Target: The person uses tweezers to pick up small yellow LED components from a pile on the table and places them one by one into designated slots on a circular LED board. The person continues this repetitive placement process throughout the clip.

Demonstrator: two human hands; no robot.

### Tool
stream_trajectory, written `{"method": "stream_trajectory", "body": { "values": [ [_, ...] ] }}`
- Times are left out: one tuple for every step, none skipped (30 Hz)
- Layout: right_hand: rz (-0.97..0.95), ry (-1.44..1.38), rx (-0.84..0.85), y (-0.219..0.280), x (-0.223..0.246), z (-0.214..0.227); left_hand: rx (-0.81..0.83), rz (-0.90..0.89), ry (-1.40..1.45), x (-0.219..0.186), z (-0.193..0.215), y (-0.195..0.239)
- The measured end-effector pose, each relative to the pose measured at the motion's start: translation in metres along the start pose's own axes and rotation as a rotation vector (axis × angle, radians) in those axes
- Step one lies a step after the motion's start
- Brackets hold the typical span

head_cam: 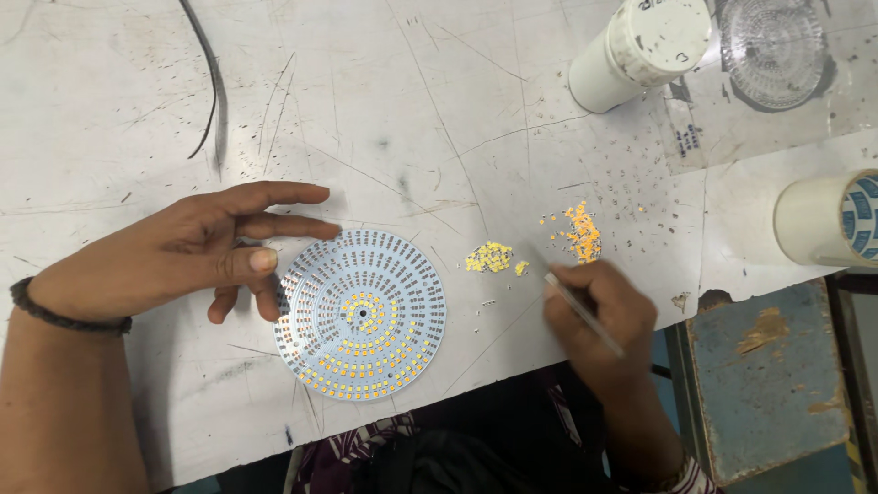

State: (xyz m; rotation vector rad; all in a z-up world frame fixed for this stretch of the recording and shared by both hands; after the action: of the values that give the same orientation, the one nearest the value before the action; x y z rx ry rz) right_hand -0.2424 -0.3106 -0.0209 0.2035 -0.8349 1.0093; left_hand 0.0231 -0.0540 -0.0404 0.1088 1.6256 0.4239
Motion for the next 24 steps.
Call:
{"method": "stream_trajectory", "body": {
  "values": [
    [0.068, -0.029, 0.051, 0.002, 0.006, -0.003, -0.009, 0.010, -0.013, 0.000, 0.000, 0.000],
    [0.135, -0.057, 0.103, 0.006, 0.011, -0.006, -0.019, 0.021, -0.025, 0.000, 0.001, 0.000],
    [0.203, -0.085, 0.154, 0.008, 0.016, -0.009, -0.028, 0.031, -0.036, 0.001, 0.001, 0.000],
    [0.157, -0.103, 0.137, 0.008, 0.013, -0.009, -0.014, 0.004, -0.021, -0.001, 0.000, 0.001],
    [0.110, -0.120, 0.120, 0.007, 0.009, -0.008, 0.000, -0.023, -0.007, -0.002, -0.001, 0.001],
    [0.063, -0.137, 0.103, 0.007, 0.005, -0.007, 0.014, -0.050, 0.008, -0.004, -0.001, 0.001],
    [0.060, -0.159, 0.134, 0.007, 0.004, -0.008, 0.014, -0.049, 0.010, -0.003, -0.002, 0.002],
    [0.058, -0.182, 0.163, 0.007, 0.003, -0.010, 0.013, -0.048, 0.010, -0.004, -0.002, 0.002],
    [0.056, -0.205, 0.192, 0.006, 0.003, -0.011, 0.012, -0.047, 0.010, -0.004, -0.002, 0.002],
    [0.125, -0.207, 0.226, 0.006, 0.007, -0.013, 0.017, -0.053, 0.005, -0.005, -0.002, 0.002],
    [0.194, -0.209, 0.261, 0.005, 0.011, -0.015, 0.021, -0.059, 0.000, -0.005, -0.002, 0.002],
    [0.263, -0.211, 0.298, 0.005, 0.016, -0.017, 0.025, -0.064, -0.003, -0.005, -0.003, 0.002],
    [0.270, -0.196, 0.328, 0.004, 0.017, -0.019, 0.025, -0.071, 0.000, -0.005, -0.003, 0.003],
    [0.278, -0.181, 0.357, 0.004, 0.018, -0.022, 0.026, -0.079, 0.003, -0.005, -0.002, 0.003],
    [0.285, -0.165, 0.385, 0.003, 0.019, -0.024, 0.027, -0.087, 0.006, -0.006, -0.002, 0.002],
    [0.282, -0.168, 0.398, 0.002, 0.020, -0.025, 0.023, -0.081, -0.001, -0.005, -0.002, 0.002],
    [0.280, -0.171, 0.411, 0.001, 0.021, -0.026, 0.020, -0.076, -0.008, -0.005, -0.001, 0.002],
    [0.278, -0.173, 0.423, 0.000, 0.021, -0.026, 0.016, -0.071, -0.016, -0.004, -0.002, 0.002],
    [0.279, -0.168, 0.426, 0.000, 0.022, -0.027, 0.017, -0.075, -0.012, -0.005, -0.002, 0.002],
    [0.280, -0.163, 0.427, -0.001, 0.022, -0.027, 0.018, -0.079, -0.009, -0.005, -0.002, 0.003],
    [0.281, -0.157, 0.429, -0.001, 0.022, -0.027, 0.020, -0.083, -0.006, -0.006, -0.003, 0.003],
    [0.278, -0.167, 0.426, -0.001, 0.022, -0.027, 0.019, -0.080, -0.005, -0.006, -0.003, 0.003],
    [0.275, -0.177, 0.423, -0.001, 0.022, -0.026, 0.019, -0.076, -0.005, -0.005, -0.003, 0.003],
    [0.273, -0.186, 0.419, -0.001, 0.021, -0.025, 0.019, -0.073, -0.005, -0.006, -0.003, 0.003]
  ]
}}
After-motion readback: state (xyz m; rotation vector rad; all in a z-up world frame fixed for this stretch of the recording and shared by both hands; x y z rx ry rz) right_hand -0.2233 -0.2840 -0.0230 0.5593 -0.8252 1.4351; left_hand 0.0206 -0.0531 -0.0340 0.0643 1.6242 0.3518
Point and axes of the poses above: each hand's wrist, its own y-axis away from the middle knuckle, its own z-axis out of the back of the hand, x = y × z, the point moved 6 cm from there along -y, towards the middle knuckle, and after that the axes turned 1 degree about x, right-handed, at the moved point
